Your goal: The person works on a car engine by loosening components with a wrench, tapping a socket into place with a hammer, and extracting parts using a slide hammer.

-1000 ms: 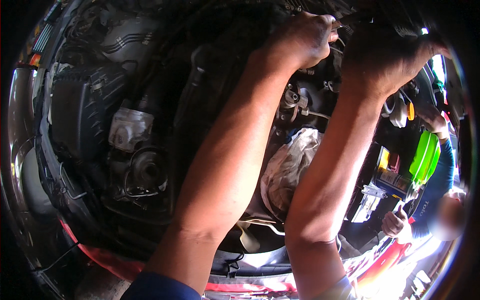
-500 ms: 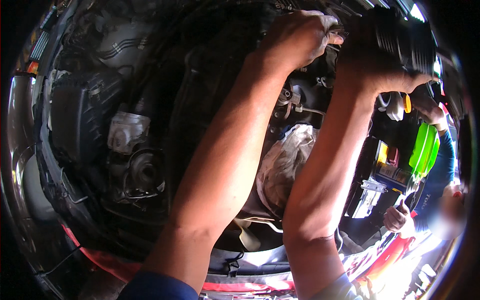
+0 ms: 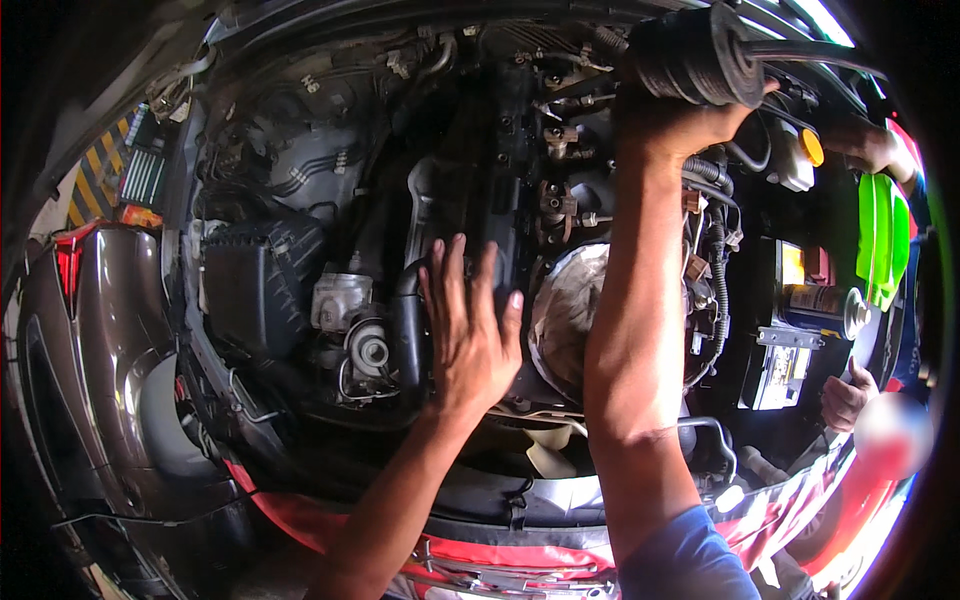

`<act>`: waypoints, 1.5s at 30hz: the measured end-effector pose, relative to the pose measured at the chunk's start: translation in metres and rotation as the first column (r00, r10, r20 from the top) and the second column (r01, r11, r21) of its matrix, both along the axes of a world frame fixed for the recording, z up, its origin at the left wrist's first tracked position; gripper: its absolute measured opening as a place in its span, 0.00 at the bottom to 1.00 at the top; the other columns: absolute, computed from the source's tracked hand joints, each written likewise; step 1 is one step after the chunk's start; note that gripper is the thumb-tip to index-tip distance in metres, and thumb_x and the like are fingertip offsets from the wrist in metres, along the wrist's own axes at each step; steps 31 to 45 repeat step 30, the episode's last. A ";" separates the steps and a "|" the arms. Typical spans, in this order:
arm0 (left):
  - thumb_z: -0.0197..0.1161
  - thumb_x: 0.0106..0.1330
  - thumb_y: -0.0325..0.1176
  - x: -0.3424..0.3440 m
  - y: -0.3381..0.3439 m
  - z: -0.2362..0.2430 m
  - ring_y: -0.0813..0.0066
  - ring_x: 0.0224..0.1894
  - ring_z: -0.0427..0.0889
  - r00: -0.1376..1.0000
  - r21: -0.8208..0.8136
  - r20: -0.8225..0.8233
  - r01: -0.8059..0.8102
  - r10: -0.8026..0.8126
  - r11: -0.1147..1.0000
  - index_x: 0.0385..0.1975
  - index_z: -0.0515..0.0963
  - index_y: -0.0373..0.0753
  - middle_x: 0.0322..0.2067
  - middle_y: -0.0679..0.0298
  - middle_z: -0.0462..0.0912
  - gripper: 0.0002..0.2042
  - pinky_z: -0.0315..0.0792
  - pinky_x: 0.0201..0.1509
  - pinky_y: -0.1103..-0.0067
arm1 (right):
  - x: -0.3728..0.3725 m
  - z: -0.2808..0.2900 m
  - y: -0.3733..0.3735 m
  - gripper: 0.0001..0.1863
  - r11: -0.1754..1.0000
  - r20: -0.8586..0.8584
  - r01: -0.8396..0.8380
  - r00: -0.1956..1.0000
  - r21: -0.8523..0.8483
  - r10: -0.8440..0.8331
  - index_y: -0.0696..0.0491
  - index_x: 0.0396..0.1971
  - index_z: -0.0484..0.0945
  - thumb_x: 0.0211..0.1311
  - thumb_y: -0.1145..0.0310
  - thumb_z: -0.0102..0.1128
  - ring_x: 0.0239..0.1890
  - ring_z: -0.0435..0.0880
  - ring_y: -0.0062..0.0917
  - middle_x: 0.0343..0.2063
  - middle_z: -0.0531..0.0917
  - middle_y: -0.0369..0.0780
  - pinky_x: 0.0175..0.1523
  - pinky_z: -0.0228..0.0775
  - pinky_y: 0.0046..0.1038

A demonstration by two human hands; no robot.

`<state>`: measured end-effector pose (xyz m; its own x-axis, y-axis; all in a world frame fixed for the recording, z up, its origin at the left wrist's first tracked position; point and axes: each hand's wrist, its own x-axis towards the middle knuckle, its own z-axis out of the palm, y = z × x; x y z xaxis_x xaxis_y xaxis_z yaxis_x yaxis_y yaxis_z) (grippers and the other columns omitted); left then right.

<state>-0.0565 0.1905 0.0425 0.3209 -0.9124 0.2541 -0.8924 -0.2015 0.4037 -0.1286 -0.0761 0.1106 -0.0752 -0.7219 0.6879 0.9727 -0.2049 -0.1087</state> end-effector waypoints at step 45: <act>0.57 0.72 0.34 -0.047 -0.015 -0.052 0.40 0.76 0.55 0.979 -0.043 0.114 0.172 -0.167 0.984 0.57 0.78 0.38 0.69 0.46 0.66 0.16 0.42 0.80 0.45 | -0.203 0.041 0.268 0.23 0.812 0.193 -0.103 0.981 0.574 -0.012 0.50 0.34 0.74 0.66 0.42 0.54 0.20 0.66 0.22 0.17 0.70 0.34 0.29 0.59 0.30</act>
